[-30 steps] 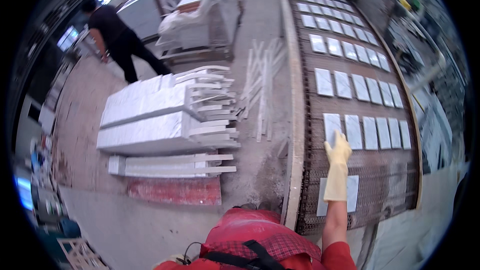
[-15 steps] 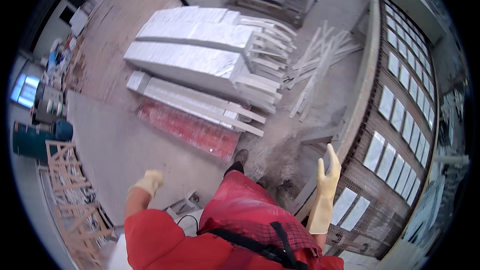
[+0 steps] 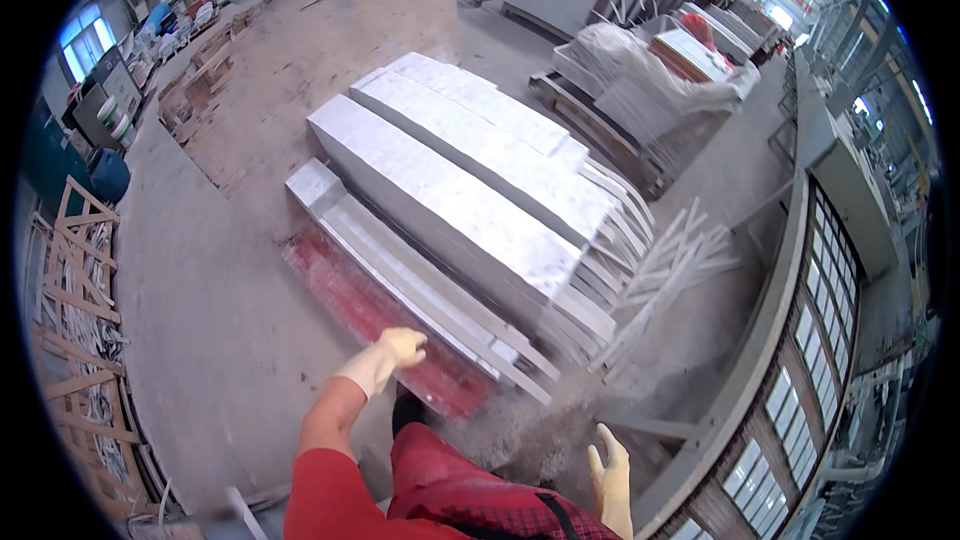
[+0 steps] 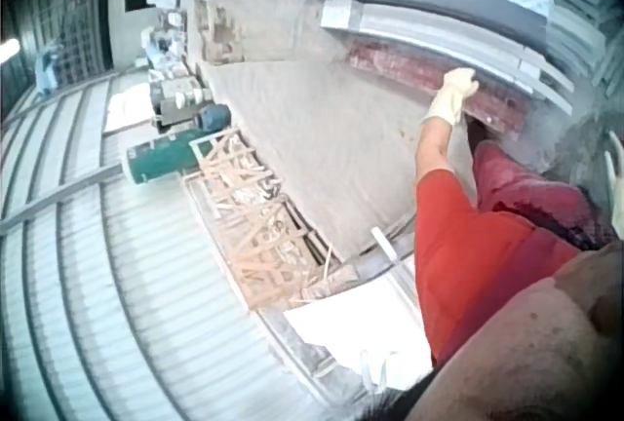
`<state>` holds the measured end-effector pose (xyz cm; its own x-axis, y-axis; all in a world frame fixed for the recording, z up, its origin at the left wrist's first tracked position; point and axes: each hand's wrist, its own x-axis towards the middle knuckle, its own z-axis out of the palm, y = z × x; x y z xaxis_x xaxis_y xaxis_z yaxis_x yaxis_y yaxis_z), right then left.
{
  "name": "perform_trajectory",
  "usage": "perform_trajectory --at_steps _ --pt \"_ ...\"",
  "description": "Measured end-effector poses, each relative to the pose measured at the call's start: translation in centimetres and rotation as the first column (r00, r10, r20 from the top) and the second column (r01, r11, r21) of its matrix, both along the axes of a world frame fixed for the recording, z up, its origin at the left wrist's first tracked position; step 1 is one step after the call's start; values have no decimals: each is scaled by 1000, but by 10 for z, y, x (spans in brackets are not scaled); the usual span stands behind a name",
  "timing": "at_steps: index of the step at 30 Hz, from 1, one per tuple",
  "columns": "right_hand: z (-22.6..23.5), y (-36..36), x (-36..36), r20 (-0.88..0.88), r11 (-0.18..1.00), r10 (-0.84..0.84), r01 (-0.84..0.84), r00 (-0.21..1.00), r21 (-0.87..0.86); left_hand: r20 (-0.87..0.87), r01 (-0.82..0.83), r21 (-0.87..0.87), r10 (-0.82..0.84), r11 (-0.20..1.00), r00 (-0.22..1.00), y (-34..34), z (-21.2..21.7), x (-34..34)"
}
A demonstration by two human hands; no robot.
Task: The person picks up small rectangular tiles from a stack and places them one by one onto a mesh rack. The person repeats this process, filling the rack with tiles in a grid pattern.
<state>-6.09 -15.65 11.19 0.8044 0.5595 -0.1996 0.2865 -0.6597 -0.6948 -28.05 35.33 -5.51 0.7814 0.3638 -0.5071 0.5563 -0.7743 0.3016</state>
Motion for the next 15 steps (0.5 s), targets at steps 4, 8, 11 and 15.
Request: perform_trajectory --at_steps 4,8,11,15 --pt "4 168 6 7 992 123 -123 992 -19 -77 -203 -130 194 971 978 72 -43 -38" --pt "-32 379 46 205 922 364 -383 908 59 -133 -463 -162 445 872 885 149 -80 -98" --pt "-59 552 71 426 823 509 -569 748 14 -84 -519 -76 513 851 854 214 -103 -146" --pt "-97 732 90 585 788 563 -592 584 -168 -4 -628 10 628 778 778 318 -119 -167"
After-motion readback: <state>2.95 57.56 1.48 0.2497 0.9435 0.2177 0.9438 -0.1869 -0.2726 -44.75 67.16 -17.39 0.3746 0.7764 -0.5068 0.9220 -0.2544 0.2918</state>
